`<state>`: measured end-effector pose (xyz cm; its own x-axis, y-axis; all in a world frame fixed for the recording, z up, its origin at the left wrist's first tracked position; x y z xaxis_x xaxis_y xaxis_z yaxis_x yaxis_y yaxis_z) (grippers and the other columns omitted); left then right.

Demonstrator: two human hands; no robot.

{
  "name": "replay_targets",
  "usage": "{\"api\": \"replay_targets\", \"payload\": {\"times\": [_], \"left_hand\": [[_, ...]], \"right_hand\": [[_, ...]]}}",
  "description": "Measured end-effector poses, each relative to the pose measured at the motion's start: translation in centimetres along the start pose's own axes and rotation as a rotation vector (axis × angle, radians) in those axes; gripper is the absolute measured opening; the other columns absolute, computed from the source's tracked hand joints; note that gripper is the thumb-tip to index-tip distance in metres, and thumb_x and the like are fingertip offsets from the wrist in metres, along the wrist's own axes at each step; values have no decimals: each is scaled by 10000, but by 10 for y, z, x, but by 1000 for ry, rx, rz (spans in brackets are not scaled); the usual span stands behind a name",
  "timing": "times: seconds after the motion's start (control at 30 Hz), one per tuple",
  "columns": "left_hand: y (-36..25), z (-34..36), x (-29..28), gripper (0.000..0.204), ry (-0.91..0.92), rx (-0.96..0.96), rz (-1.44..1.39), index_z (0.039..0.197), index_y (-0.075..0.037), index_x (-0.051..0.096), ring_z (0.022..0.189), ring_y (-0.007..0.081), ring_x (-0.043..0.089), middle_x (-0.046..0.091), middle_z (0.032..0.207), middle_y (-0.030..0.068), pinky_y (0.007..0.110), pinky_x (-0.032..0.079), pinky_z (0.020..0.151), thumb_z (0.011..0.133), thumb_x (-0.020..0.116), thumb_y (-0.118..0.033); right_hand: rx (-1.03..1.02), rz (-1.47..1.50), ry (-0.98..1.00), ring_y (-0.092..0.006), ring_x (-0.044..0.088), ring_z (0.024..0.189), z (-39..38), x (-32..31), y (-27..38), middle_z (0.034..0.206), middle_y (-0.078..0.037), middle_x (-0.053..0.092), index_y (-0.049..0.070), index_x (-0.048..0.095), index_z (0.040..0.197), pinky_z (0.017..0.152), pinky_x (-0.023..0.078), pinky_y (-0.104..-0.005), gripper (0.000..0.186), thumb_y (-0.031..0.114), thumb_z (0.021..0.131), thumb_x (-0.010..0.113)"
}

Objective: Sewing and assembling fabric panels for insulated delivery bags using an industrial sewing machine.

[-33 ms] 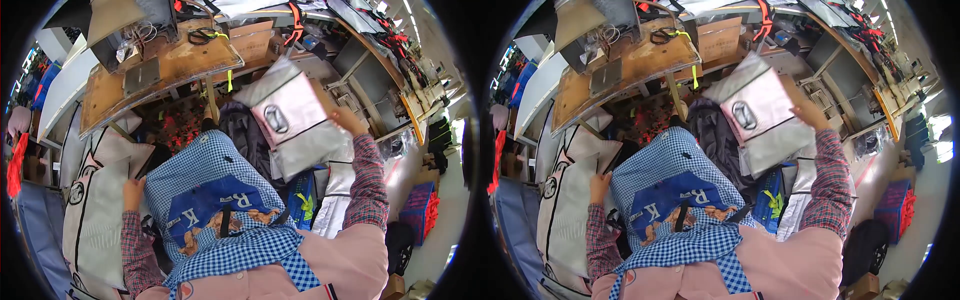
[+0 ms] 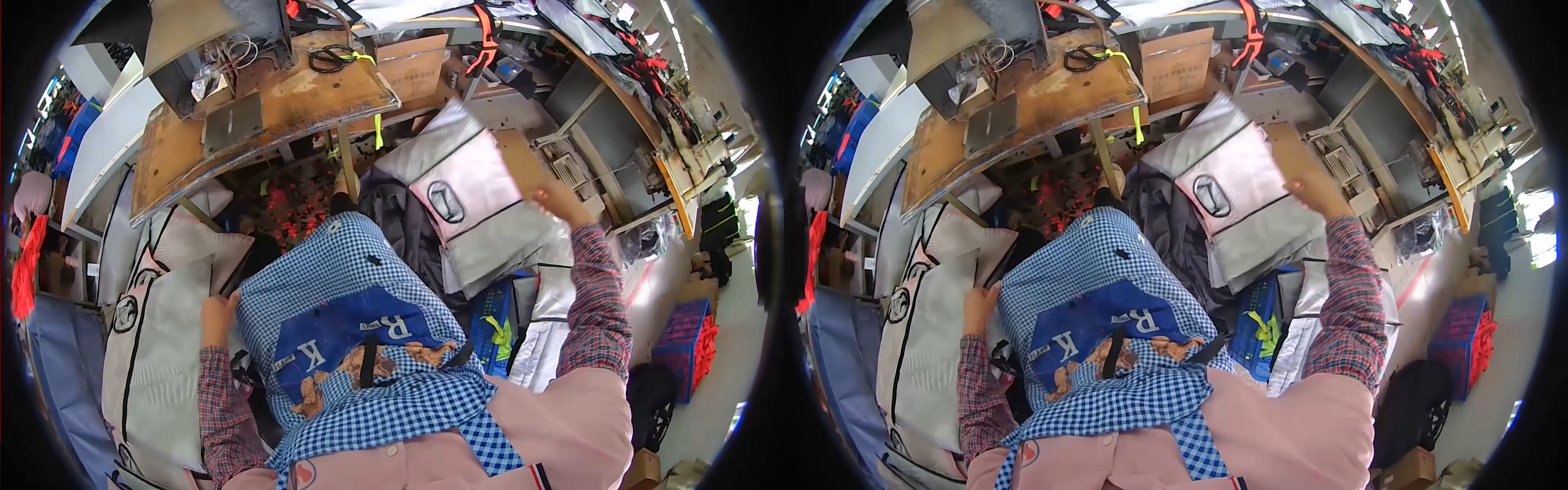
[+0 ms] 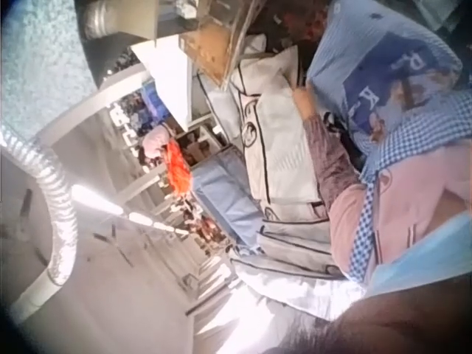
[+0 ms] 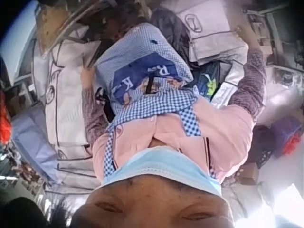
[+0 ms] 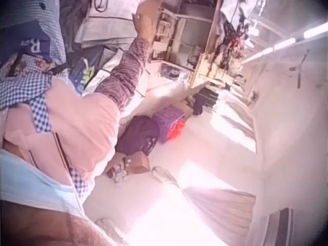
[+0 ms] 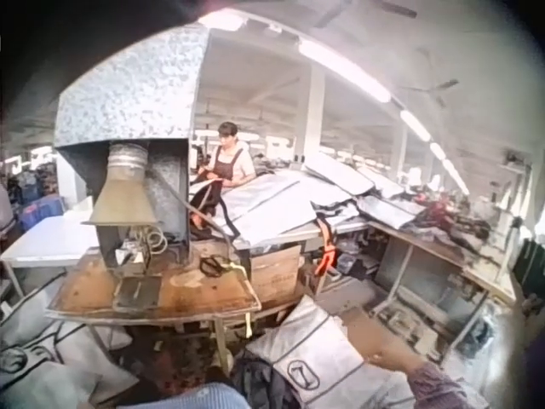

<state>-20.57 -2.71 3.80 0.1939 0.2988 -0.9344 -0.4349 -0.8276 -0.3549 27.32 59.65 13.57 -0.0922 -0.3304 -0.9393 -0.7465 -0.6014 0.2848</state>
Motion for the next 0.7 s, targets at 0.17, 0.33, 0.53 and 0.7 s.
{"api": "replay_targets", "payload": {"times": [0.17, 0.33, 0.53, 0.7], "left_hand": [[-5, -66, 9, 633, 436, -319, 75, 681, 64, 651, 704, 332, 669, 654, 691, 213, 432, 511, 654, 788, 681, -559], [-39, -110, 29, 662, 704, -100, 180, 742, 89, 648, 560, 315, 648, 639, 642, 205, 418, 506, 557, 710, 743, -565], [-35, -110, 31, 403, 747, -168, -172, 710, 28, 621, 580, 185, 642, 616, 617, 99, 321, 491, 545, 753, 783, -338], [-35, -113, -6, 244, 838, -188, -449, 731, -24, 657, 592, 81, 567, 606, 652, -17, 246, 445, 549, 793, 753, -240]], "right_hand": [[-247, -65, 77, -321, 635, 745, -6, 103, 64, 770, -139, 664, 59, 664, 863, 671, 482, -426, 272, 329, 856, 631], [-433, -68, 268, -373, 627, 774, -22, 181, 141, 812, -178, 657, 50, 648, 861, 684, 487, -450, 310, 360, 874, 630], [-526, 231, 172, -394, 630, 794, -32, 207, 215, 811, -178, 663, 60, 654, 877, 704, 490, -471, 266, 320, 882, 600], [-573, 300, 113, -385, 630, 768, -37, 195, 254, 772, -173, 651, 51, 634, 885, 685, 491, -468, 244, 294, 883, 606]]}}
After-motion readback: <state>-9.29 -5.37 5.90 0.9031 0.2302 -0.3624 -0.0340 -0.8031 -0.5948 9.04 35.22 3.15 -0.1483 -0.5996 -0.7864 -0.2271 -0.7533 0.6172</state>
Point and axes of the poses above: each hand's wrist, its own z-axis towards the middle knuckle, its own x-axis out of the palm, y = z × x, the point moved 9 cm from there along z, towards the middle knuckle
